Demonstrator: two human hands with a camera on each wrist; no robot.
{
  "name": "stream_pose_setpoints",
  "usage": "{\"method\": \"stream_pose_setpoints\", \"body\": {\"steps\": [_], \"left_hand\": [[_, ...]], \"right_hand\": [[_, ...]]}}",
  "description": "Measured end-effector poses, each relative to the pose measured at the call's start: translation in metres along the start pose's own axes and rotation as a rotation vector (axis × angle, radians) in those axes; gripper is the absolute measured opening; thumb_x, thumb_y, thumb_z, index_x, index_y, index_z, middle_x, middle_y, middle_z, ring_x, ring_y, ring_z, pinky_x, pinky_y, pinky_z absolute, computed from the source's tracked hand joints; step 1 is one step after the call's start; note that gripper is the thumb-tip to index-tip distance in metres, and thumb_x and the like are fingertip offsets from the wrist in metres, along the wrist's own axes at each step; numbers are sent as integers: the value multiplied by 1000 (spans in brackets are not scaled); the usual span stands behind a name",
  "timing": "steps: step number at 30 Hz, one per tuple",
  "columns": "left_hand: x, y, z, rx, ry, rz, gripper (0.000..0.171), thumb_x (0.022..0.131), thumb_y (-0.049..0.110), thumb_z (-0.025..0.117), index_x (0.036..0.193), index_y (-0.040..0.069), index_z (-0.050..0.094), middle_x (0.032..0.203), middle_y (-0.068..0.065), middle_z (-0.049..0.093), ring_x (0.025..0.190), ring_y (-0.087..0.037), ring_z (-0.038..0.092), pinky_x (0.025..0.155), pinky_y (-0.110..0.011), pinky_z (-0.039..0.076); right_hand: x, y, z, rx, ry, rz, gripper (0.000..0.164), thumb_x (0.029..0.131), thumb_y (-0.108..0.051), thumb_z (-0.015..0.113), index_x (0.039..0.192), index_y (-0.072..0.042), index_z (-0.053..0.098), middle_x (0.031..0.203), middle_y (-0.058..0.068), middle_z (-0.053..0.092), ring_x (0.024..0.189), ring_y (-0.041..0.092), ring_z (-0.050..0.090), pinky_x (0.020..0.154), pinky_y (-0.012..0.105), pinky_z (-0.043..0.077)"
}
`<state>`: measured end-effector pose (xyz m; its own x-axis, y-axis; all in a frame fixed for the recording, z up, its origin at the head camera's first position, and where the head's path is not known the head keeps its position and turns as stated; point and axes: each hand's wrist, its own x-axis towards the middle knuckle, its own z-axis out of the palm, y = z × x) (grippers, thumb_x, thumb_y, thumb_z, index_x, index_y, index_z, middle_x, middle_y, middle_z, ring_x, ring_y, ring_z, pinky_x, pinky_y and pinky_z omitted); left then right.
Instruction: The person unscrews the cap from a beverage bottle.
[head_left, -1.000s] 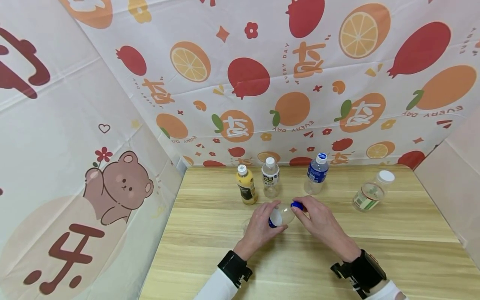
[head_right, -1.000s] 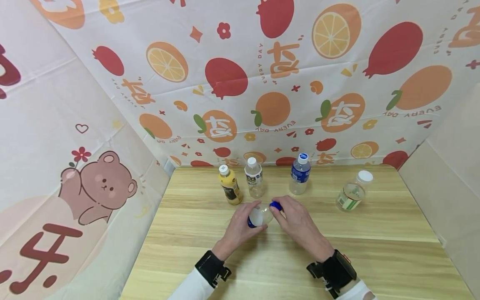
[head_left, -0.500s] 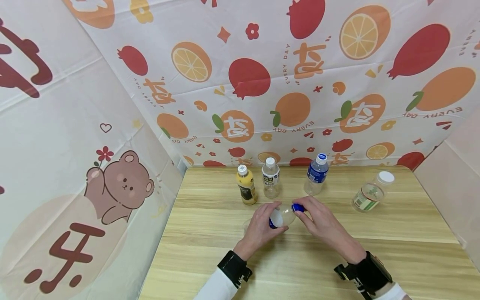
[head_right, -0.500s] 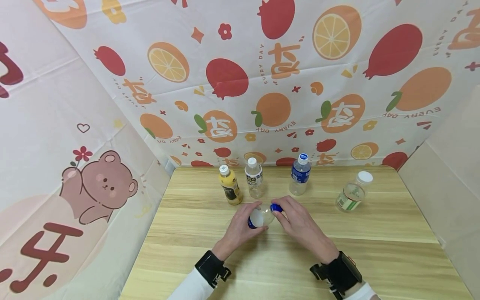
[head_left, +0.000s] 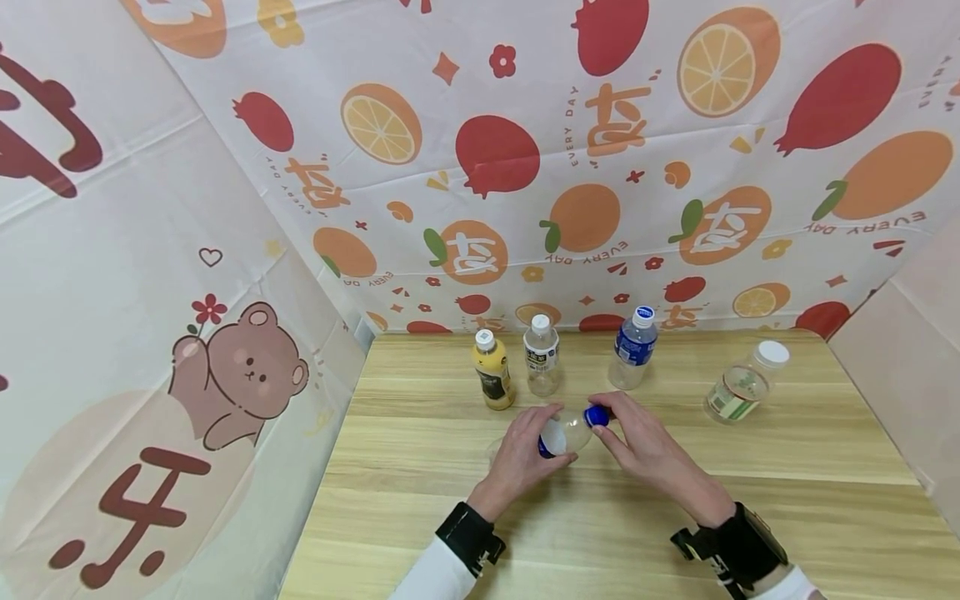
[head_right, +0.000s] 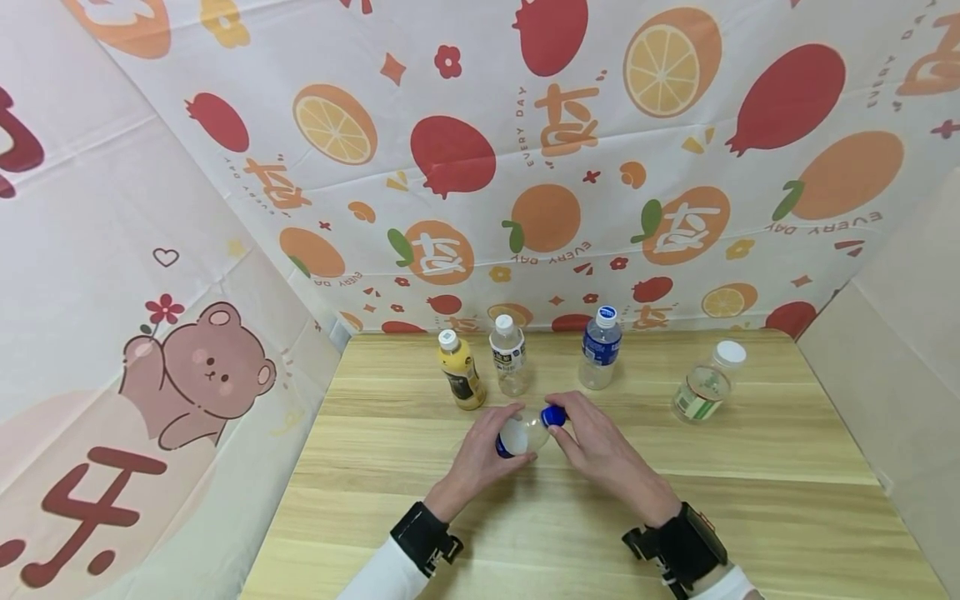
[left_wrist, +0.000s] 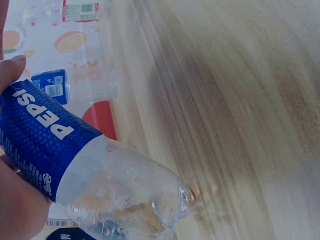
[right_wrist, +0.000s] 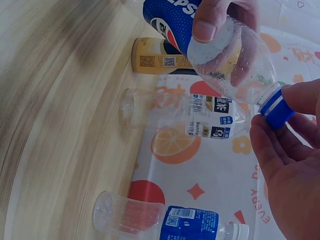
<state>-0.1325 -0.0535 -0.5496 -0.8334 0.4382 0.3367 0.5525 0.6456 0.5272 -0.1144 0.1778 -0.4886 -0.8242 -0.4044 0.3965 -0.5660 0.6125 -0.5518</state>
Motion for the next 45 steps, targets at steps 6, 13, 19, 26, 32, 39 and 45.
{"method": "stream_pose_setpoints", "body": {"steps": [6, 13, 19, 26, 32, 39, 45], "left_hand": [[0, 1, 0, -1, 0, -3, 77, 82, 38, 89, 145, 16, 52, 126, -5, 66, 119, -18, 61, 102, -38, 52], [1, 3, 0, 23, 0, 8, 77, 82, 38, 89, 145, 15, 52, 127, -3, 66, 119, -18, 61, 101, -36, 52], [4, 0, -1, 81, -16, 47, 76, 82, 40, 89, 144, 14, 53, 130, -3, 64, 118, -17, 61, 101, -35, 52], [7, -3, -3, 130, -2, 88, 75, 81, 39, 90, 142, 14, 55, 129, -3, 64, 115, -17, 62, 99, -35, 52], [6, -2, -1, 120, 2, 85, 76, 80, 38, 91, 142, 13, 55, 128, -3, 64, 114, -18, 62, 100, -36, 51], [6, -1, -1, 118, 11, 81, 77, 79, 38, 91, 142, 14, 55, 127, -2, 65, 114, -17, 62, 100, -35, 52], [6, -1, 0, 114, 8, 75, 77, 80, 38, 91, 143, 14, 54, 127, -2, 65, 114, -17, 62, 99, -35, 52]], "right_hand": [[0, 1, 0, -11, 15, -63, 42, 91, 5, 73, 130, 0, 56, 118, 3, 62, 104, 14, 62, 84, 43, 60], [-1, -1, -1, 21, -19, 36, 52, 91, -1, 74, 138, -1, 52, 129, 9, 60, 112, 23, 64, 90, 47, 59], [-2, -4, 0, -23, 22, 262, 50, 100, -29, 70, 139, -2, 55, 116, 8, 66, 102, 24, 65, 83, 46, 59], [1, -5, 2, -47, 60, 333, 34, 102, -39, 66, 114, -8, 71, 82, -8, 63, 72, 7, 55, 61, 25, 48], [2, -6, 3, -57, 63, 320, 24, 101, -34, 69, 106, -11, 73, 77, -10, 60, 66, 6, 52, 56, 23, 43], [1, -4, 3, -64, 69, 260, 19, 98, -24, 74, 109, -8, 73, 83, -8, 64, 73, 7, 58, 60, 23, 50], [0, -3, 1, -43, 59, 207, 25, 96, -18, 76, 116, -5, 70, 99, -1, 70, 87, 13, 66, 71, 35, 59]]}}
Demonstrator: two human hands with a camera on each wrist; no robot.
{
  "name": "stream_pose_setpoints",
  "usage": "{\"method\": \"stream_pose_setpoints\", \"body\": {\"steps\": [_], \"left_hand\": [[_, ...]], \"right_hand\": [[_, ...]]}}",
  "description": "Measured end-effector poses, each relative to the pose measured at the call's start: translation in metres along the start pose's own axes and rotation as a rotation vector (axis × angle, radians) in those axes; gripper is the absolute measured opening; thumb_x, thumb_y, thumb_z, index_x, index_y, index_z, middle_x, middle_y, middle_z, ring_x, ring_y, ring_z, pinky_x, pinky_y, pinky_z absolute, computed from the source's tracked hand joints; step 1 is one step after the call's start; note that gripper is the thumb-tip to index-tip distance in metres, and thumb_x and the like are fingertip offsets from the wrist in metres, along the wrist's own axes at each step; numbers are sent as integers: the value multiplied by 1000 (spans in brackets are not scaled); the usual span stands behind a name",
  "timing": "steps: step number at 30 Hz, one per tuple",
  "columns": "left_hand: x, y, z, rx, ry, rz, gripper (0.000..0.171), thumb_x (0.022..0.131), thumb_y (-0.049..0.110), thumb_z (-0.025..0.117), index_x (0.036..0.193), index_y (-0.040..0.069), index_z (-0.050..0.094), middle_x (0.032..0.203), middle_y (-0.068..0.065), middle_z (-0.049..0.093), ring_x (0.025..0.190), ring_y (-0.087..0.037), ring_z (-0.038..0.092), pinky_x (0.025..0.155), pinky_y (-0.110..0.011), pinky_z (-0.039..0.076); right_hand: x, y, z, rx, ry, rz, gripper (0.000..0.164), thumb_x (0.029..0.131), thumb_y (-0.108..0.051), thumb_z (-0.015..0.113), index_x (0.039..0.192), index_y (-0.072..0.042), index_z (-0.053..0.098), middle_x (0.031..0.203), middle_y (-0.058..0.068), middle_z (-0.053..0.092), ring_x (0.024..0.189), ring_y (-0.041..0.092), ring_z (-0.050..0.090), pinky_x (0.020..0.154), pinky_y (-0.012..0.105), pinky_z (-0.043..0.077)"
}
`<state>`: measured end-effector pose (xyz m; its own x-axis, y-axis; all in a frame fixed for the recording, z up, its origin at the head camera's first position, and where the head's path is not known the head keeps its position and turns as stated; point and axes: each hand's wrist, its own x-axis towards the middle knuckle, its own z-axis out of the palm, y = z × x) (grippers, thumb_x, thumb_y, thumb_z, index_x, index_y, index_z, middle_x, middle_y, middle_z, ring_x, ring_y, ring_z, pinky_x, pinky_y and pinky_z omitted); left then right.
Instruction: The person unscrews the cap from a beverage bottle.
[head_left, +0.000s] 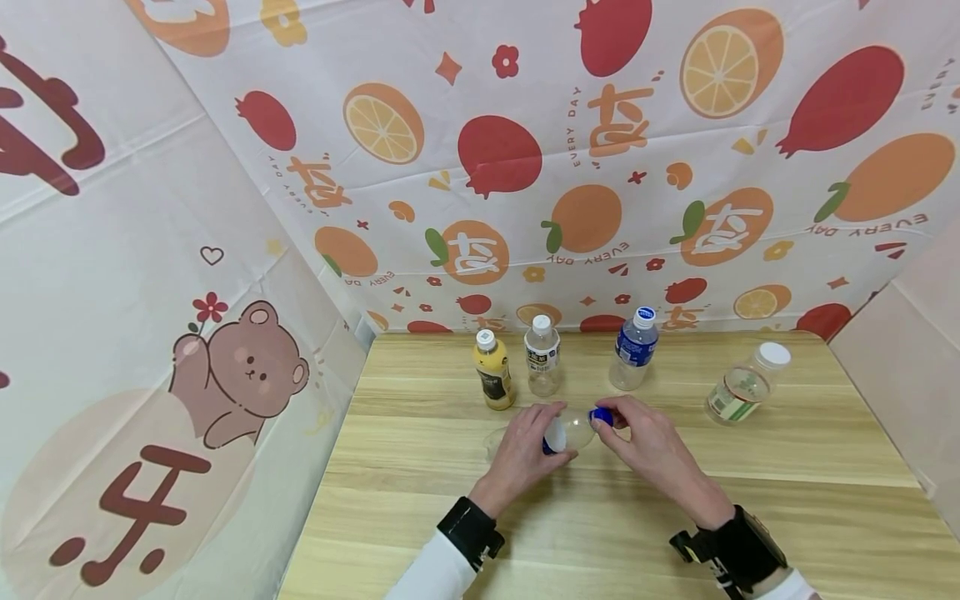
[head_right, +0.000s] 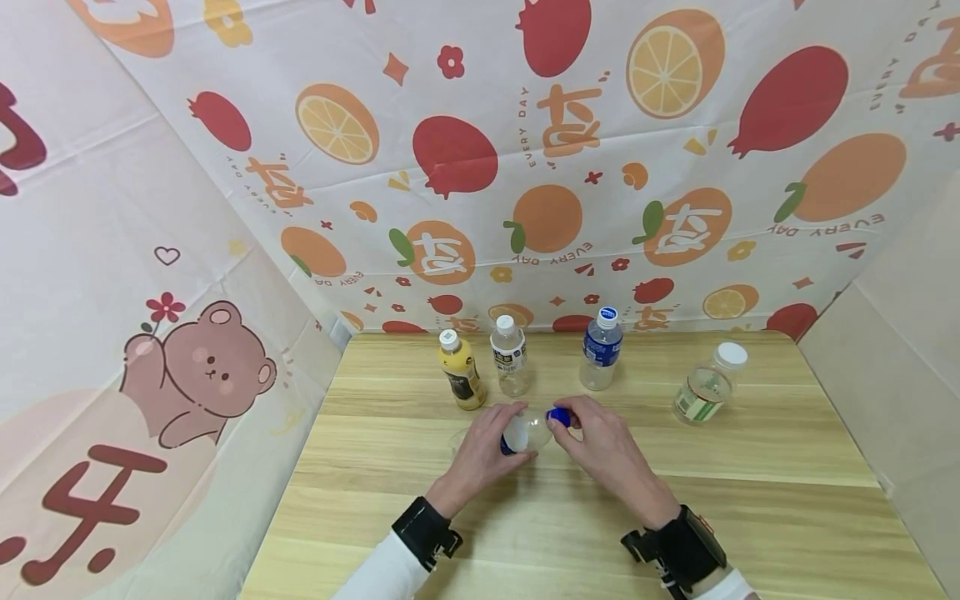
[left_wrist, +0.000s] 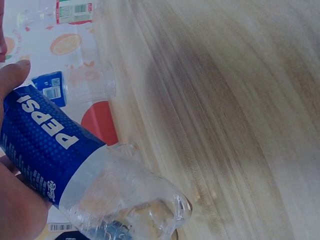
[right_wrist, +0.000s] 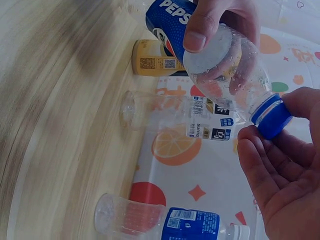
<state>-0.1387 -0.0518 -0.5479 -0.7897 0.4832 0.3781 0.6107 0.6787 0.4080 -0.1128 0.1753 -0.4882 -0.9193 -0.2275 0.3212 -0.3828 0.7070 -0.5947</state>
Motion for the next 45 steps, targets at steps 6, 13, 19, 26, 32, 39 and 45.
{"method": "stream_pose_setpoints", "body": {"steps": [6, 13, 19, 26, 32, 39, 45], "left_hand": [[1, 1, -2, -22, -5, -13, 76, 80, 37, 91, 143, 14, 55, 127, -2, 65, 115, -18, 62, 101, -36, 51], [1, 0, 0, -61, 7, -12, 76, 80, 36, 91, 143, 13, 55, 128, -4, 65, 116, -19, 62, 101, -37, 52], [0, -2, 1, -90, -8, -22, 77, 81, 36, 90, 145, 15, 54, 131, -3, 65, 118, -18, 61, 100, -36, 52], [-1, -2, 2, -84, -10, -15, 77, 81, 37, 90, 146, 15, 53, 129, -3, 65, 118, -18, 61, 100, -35, 52], [-2, 0, 2, -93, -17, -20, 77, 82, 37, 90, 146, 15, 53, 130, -4, 65, 120, -19, 61, 101, -35, 52], [-2, 2, 1, -94, -29, -42, 77, 82, 37, 89, 146, 14, 53, 131, -3, 65, 120, -19, 61, 100, -36, 53], [-1, 2, 1, -80, -12, -29, 76, 82, 37, 89, 145, 15, 53, 130, -3, 65, 118, -19, 61, 99, -36, 53]], "right_hand": [[0, 1, -2, 55, -27, -27, 31, 92, -11, 78, 121, -4, 67, 106, 2, 69, 92, 16, 67, 77, 40, 62], [2, 3, -3, 86, -33, -103, 37, 89, -4, 79, 123, -3, 65, 110, 1, 67, 95, 15, 68, 79, 36, 61], [2, 5, -4, 95, -21, -211, 39, 85, 2, 80, 121, -1, 65, 114, 2, 66, 98, 16, 68, 80, 35, 62], [3, 8, -4, 102, -26, -275, 40, 83, 8, 79, 118, -5, 65, 117, 3, 64, 101, 16, 67, 82, 36, 62], [1, 8, -4, 96, -19, -279, 46, 81, 5, 82, 122, -5, 64, 121, 5, 63, 101, 18, 67, 83, 36, 62], [-3, 2, -3, 86, -18, 2, 48, 93, -29, 80, 130, -3, 62, 111, 3, 66, 93, 17, 67, 77, 34, 60], [-4, -3, -3, 50, 29, 148, 37, 95, -38, 76, 113, -7, 71, 78, -7, 62, 67, 8, 56, 56, 23, 48]]}}
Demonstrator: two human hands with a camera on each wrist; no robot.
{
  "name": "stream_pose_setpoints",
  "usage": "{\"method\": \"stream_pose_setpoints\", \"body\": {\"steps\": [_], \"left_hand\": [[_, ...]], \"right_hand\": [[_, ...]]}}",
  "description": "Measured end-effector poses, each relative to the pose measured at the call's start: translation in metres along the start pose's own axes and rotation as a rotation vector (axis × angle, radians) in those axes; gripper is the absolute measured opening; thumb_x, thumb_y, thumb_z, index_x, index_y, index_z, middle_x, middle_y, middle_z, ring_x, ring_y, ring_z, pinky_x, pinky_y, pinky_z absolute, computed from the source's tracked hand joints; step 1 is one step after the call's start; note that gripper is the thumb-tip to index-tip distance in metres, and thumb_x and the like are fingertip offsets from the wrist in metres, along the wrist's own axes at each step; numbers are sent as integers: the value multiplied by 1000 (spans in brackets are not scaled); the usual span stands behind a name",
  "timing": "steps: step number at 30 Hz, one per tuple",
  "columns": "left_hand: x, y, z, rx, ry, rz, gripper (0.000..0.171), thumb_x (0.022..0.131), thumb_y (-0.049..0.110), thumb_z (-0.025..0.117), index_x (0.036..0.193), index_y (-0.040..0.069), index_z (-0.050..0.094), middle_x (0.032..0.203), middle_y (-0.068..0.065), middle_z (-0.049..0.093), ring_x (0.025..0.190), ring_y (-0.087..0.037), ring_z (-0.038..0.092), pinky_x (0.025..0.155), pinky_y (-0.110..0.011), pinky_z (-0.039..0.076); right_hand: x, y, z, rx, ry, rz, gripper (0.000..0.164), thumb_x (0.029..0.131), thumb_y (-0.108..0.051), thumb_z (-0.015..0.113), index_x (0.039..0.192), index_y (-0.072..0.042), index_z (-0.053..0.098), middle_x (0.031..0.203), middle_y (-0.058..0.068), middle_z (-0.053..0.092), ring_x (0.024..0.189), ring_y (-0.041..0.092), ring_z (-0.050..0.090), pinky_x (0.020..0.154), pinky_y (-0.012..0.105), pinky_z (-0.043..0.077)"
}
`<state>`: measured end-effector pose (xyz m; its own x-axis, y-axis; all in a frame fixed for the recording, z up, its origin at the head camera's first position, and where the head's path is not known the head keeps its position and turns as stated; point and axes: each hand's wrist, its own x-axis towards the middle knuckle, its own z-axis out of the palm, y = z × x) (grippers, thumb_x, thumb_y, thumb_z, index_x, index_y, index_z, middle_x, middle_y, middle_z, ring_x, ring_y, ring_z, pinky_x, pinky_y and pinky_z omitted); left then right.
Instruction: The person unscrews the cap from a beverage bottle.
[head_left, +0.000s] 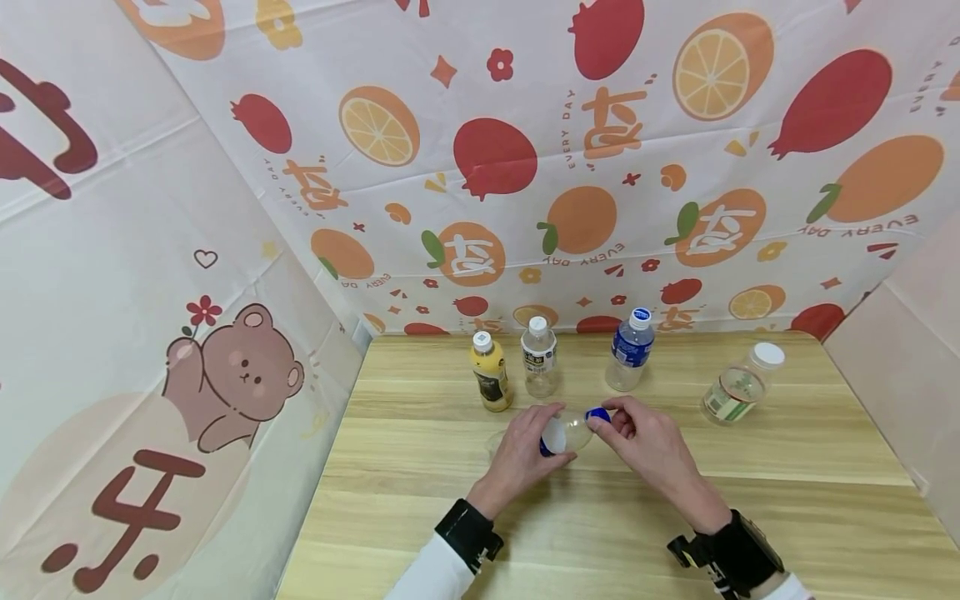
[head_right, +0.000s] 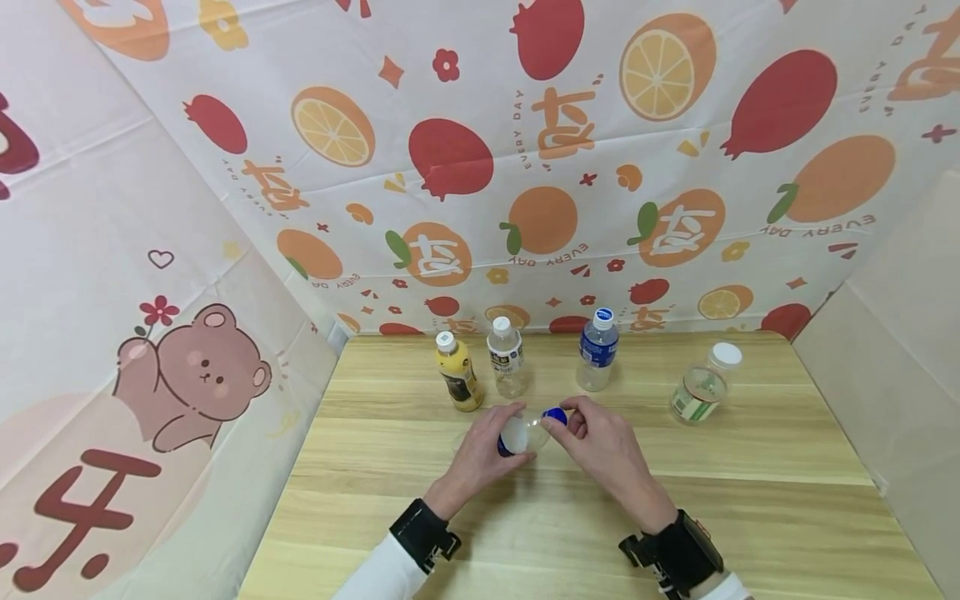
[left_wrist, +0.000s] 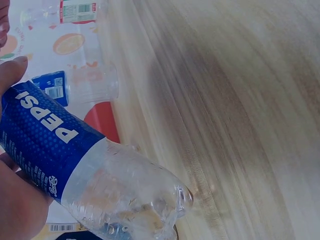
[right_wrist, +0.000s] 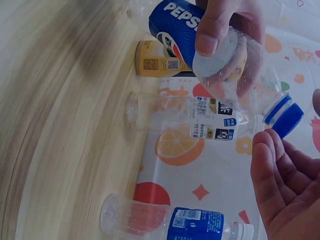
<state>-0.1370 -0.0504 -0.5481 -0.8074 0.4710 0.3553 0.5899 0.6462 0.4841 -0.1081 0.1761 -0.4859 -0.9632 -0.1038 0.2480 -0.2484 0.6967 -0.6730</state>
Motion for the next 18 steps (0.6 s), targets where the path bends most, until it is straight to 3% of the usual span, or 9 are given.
{"method": "stream_pose_setpoints", "body": {"steps": [9, 18], "left_hand": [[-1, 0, 0, 16, 18, 36, 78, 80, 36, 91, 145, 13, 54, 128, -4, 65, 116, -19, 62, 100, -38, 52], [-1, 1, 0, 10, 6, 17, 77, 80, 35, 91, 145, 13, 54, 130, -4, 65, 118, -20, 61, 102, -39, 52]], "right_hand": [[1, -3, 2, -22, 20, 2, 25, 95, -33, 77, 103, -10, 73, 77, -9, 63, 67, 6, 56, 57, 22, 48], [1, -2, 1, -1, -8, -30, 21, 94, -19, 78, 108, -6, 72, 83, -6, 66, 72, 6, 60, 62, 22, 54]]}}
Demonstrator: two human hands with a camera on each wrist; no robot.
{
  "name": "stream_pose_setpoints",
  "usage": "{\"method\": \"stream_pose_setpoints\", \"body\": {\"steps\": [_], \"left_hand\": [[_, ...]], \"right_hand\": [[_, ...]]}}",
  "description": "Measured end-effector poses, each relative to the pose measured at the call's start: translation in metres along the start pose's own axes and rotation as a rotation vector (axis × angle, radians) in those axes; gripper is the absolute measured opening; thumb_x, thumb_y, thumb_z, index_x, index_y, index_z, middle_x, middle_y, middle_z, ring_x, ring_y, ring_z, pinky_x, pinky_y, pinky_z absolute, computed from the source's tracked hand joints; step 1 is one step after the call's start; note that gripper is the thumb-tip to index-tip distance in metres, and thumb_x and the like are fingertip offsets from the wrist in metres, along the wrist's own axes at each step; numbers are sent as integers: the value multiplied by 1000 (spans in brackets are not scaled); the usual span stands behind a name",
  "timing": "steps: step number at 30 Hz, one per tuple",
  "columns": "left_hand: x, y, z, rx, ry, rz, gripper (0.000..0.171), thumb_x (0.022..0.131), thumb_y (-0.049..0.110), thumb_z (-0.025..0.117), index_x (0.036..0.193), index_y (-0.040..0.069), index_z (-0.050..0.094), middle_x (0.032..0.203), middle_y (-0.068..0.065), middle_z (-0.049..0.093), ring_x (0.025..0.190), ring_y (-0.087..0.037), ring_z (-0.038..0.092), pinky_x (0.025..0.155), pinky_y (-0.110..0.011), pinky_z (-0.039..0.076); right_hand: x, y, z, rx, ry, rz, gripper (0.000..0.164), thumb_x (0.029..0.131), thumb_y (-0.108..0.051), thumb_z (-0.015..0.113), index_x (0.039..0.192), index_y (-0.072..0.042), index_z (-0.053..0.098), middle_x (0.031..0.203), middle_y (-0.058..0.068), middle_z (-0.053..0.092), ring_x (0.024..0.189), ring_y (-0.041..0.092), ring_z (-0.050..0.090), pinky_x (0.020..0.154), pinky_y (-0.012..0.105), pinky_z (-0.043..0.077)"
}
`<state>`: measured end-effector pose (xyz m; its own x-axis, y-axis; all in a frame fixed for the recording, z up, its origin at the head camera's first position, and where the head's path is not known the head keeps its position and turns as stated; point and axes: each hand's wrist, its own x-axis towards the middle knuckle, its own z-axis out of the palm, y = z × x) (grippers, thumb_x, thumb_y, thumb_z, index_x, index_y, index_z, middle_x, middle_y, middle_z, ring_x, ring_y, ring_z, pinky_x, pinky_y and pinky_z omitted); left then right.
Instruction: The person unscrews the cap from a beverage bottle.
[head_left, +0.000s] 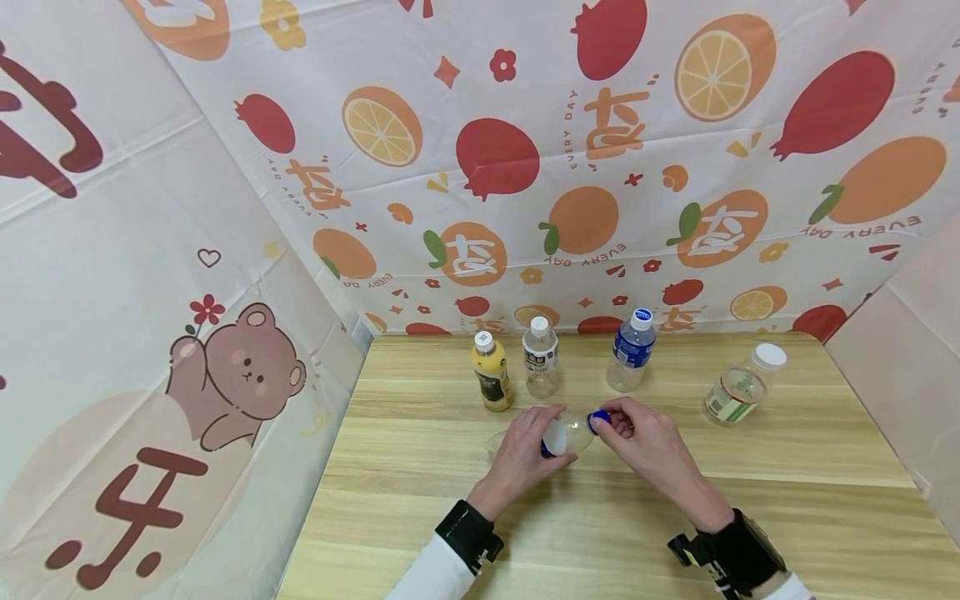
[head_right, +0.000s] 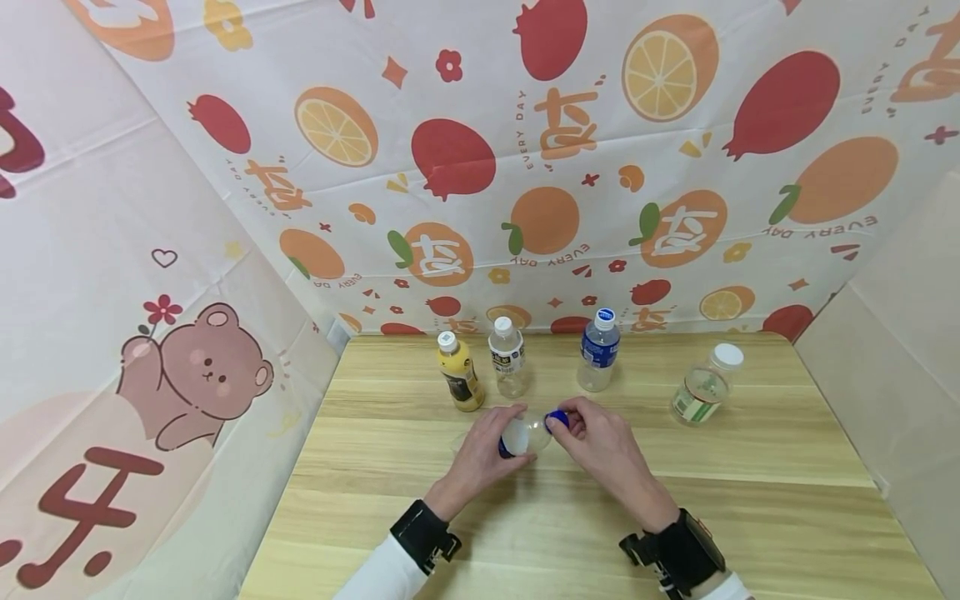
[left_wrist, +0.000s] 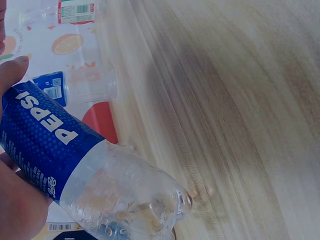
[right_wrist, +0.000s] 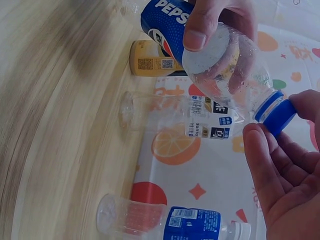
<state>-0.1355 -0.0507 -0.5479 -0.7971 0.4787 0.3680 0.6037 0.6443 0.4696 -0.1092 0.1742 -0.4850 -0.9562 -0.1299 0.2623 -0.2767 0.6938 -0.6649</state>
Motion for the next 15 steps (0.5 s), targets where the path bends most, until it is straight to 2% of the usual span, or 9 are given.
{"method": "stream_pose_setpoints", "body": {"steps": [7, 15], "left_hand": [[-1, 0, -1, 8, -3, -3, 77, 81, 37, 90, 146, 14, 53, 130, -4, 64, 118, -19, 61, 101, -38, 52], [-1, -2, 0, 8, -2, -13, 77, 82, 37, 89, 146, 14, 53, 130, -3, 64, 118, -19, 61, 100, -37, 52]], "right_hand": [[-1, 1, -1, 31, -15, -72, 30, 90, -10, 80, 116, -1, 69, 97, 3, 70, 82, 12, 67, 72, 31, 62], [0, 3, -1, 74, -35, -159, 37, 86, -1, 80, 120, 1, 64, 110, 9, 67, 93, 23, 70, 79, 39, 63]]}}
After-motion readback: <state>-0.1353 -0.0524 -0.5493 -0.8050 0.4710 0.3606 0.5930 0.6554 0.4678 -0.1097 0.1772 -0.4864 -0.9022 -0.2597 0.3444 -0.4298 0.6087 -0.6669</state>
